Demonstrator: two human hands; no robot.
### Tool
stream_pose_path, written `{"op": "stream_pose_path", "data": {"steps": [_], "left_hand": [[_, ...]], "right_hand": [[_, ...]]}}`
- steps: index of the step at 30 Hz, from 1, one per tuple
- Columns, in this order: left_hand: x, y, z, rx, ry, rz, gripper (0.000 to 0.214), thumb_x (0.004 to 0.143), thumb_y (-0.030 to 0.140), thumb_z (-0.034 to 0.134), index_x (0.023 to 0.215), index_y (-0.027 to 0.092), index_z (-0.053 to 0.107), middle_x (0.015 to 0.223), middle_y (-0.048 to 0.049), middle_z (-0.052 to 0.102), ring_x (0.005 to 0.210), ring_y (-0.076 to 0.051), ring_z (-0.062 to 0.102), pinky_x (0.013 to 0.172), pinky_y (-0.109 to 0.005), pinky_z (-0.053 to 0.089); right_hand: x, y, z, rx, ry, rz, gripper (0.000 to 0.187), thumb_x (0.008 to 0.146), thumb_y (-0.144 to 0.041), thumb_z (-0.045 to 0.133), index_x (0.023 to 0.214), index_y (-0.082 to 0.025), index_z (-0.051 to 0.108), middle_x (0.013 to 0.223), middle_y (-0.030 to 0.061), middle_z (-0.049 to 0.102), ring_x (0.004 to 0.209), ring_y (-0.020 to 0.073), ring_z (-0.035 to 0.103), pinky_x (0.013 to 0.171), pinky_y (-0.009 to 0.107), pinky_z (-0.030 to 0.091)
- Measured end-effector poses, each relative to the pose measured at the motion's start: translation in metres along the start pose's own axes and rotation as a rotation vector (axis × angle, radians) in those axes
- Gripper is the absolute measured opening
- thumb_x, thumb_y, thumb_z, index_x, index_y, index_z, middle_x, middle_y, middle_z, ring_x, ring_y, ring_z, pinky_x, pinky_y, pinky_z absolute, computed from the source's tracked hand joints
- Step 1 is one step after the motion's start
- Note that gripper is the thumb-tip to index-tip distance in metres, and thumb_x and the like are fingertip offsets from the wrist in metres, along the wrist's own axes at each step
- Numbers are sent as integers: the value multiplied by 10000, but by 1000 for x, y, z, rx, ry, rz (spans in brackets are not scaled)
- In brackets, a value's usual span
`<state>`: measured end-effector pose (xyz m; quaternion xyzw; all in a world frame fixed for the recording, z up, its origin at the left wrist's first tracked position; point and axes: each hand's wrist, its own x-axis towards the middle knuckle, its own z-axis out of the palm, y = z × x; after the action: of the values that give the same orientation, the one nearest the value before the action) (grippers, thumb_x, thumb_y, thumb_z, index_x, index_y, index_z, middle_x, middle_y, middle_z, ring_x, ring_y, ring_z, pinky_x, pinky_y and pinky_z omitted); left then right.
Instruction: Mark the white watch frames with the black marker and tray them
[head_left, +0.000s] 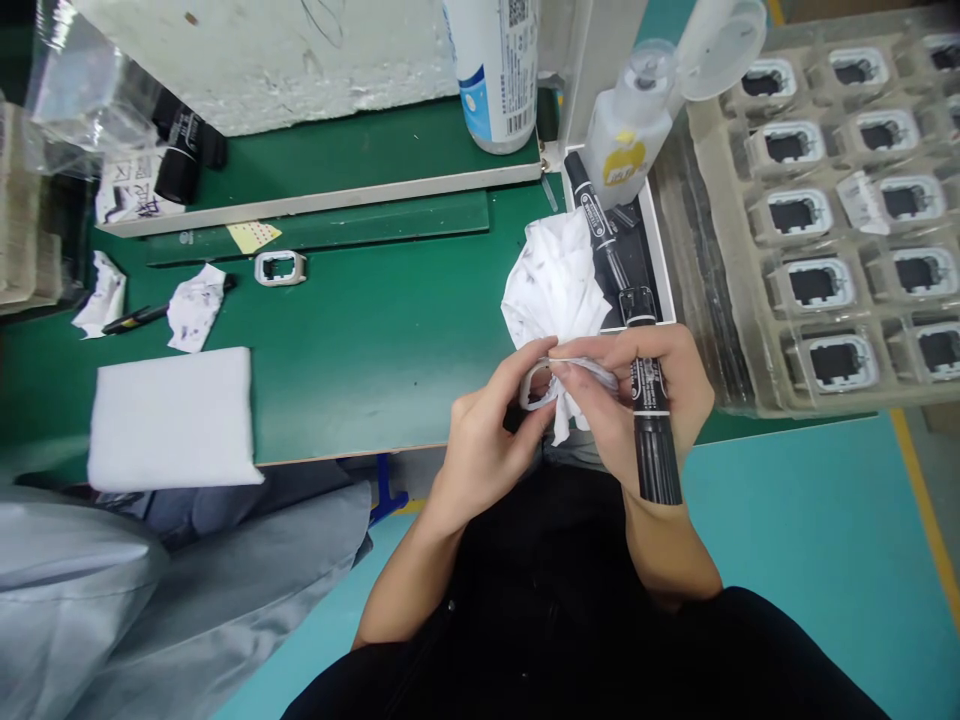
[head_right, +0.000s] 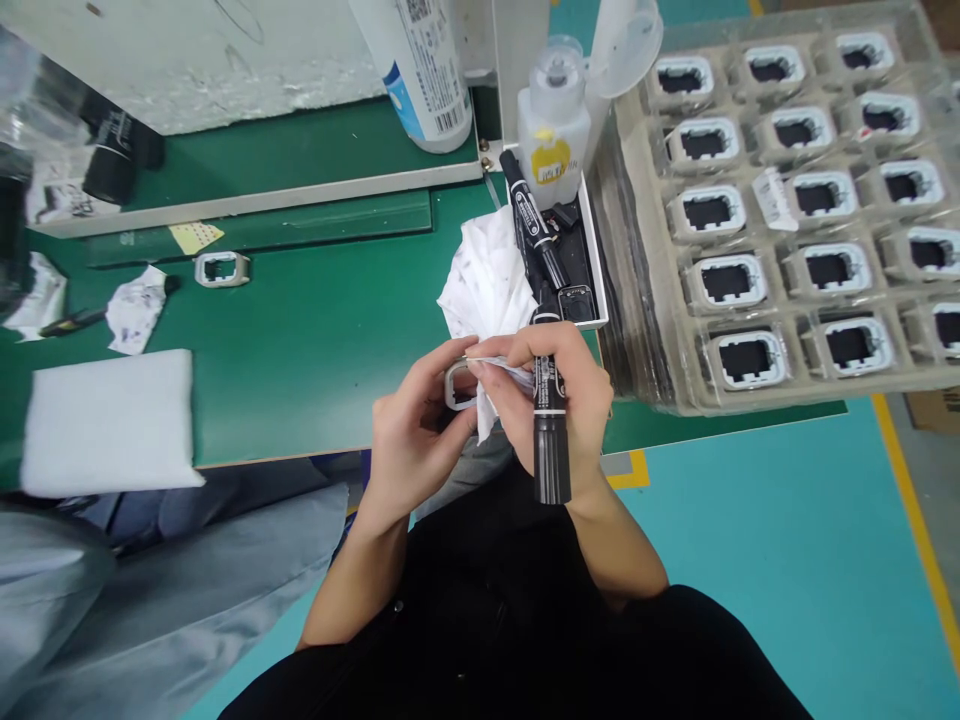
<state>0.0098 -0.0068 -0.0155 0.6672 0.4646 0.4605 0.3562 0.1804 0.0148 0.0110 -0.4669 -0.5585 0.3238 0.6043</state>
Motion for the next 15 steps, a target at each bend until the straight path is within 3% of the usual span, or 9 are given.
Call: {"op": "stream_pose_path", "data": {"steps": [5,9,15], "left_hand": [[2,4,0,-24,19,-54,566,1108,253,874,1648,268,708,1221,-66,910,1065,-215,893,904,-282,710],[3,6,-1,-81,12,-95,562,1093,273,896,1625,269,715,1213,-68,918,1031,-215,897,909,-291,724],[4,4,-1,-140,5,-129,570,1088,326,910,1615,259,705,1207,-73,918,1058,-231,905,955,-305,734]], "right_hand": [[6,0,-7,68,35,13,328,981,-147,953,1076,-322,691,1018,-47,896,852,210,888,793,377,763],[7,2,-7,149,45,15,354,947,-119,964,1086,-299,692,997,-70,896,885,184,907,753,299,739],[4,-1,-2,129,86,39,334,960,-129,956,1106,-286,700,1024,-54,912,863,176,906,742,295,732]]}}
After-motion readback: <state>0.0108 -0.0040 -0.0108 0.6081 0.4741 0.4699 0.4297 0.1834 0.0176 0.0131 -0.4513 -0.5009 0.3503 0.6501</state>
